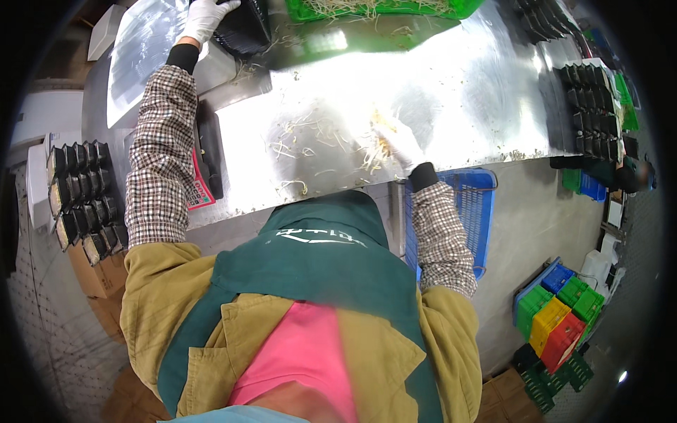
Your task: The person portions bean sprouts from a large green crate into small black trays using a digital scale. They repeatedly scoop sprouts, place them in trays, weigh them, and adjust the contents to reach a target weight before moving the filled trays aside.
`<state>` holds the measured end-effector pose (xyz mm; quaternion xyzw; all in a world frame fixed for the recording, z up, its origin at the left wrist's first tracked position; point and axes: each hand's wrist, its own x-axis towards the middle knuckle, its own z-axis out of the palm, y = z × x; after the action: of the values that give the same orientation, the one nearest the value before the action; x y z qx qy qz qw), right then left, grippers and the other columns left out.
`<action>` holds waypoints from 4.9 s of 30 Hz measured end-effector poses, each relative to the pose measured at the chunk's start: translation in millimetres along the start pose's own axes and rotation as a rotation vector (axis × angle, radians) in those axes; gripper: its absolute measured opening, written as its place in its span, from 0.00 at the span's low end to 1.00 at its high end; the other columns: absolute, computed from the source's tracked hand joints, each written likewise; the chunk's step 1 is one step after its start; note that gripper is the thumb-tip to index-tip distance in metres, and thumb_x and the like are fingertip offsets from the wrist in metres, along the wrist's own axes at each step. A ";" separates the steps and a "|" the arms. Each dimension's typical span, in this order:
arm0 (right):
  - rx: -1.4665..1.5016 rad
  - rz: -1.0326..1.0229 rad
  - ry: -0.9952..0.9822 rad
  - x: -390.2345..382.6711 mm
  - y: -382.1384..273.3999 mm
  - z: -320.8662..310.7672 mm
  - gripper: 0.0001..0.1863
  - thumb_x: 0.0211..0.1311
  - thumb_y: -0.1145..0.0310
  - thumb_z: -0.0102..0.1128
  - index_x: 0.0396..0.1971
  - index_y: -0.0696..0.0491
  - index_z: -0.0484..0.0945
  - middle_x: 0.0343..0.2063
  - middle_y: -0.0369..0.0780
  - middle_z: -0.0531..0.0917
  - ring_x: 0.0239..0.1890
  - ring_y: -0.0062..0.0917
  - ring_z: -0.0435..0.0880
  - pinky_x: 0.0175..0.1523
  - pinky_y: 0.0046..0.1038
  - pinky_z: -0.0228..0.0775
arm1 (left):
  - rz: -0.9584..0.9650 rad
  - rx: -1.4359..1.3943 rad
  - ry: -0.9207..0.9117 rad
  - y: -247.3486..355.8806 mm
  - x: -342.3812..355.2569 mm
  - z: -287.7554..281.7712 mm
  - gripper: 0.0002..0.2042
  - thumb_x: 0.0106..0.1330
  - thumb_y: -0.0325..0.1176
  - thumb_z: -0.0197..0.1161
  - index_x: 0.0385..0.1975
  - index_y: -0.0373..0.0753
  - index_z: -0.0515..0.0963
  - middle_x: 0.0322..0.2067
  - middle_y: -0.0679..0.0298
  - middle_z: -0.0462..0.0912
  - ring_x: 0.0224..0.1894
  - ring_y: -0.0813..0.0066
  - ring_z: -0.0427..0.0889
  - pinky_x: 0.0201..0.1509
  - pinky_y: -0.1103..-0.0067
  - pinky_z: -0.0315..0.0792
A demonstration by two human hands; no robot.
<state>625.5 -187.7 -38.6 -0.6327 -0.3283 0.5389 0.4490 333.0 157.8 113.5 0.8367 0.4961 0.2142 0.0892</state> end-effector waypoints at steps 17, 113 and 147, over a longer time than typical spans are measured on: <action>0.076 0.285 -0.362 63.3 -61.4 68.6 0.23 0.64 0.60 0.64 0.55 0.57 0.76 0.37 0.36 0.83 0.33 0.19 0.81 0.31 0.21 0.75 | 0.352 0.046 -0.307 69.1 -282.4 185.7 0.10 0.60 0.32 0.58 0.40 0.43 0.80 0.35 0.58 0.83 0.40 0.61 0.82 0.44 0.68 0.76; -1.360 0.062 -0.092 214.5 -88.3 -261.3 0.32 0.52 0.57 0.70 0.59 0.46 0.74 0.47 0.47 0.83 0.48 0.37 0.83 0.58 0.37 0.71 | 0.298 -0.183 -0.877 226.5 41.7 277.3 0.36 0.59 0.23 0.63 0.69 0.52 0.61 0.72 0.50 0.52 0.70 0.47 0.61 0.69 0.66 0.66; -1.611 -0.846 -0.211 358.0 -216.1 -73.2 0.46 0.60 0.26 0.43 0.63 0.52 0.68 0.51 0.49 0.78 0.54 0.40 0.77 0.62 0.44 0.67 | 0.101 0.153 -0.306 111.4 91.4 199.5 0.30 0.65 0.51 0.54 0.65 0.44 0.67 0.60 0.48 0.71 0.64 0.49 0.66 0.69 0.55 0.57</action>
<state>784.7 201.0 23.2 -0.5289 -0.8486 -0.0076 -0.0006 548.4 195.0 0.5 0.8876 0.4491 0.0504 0.0888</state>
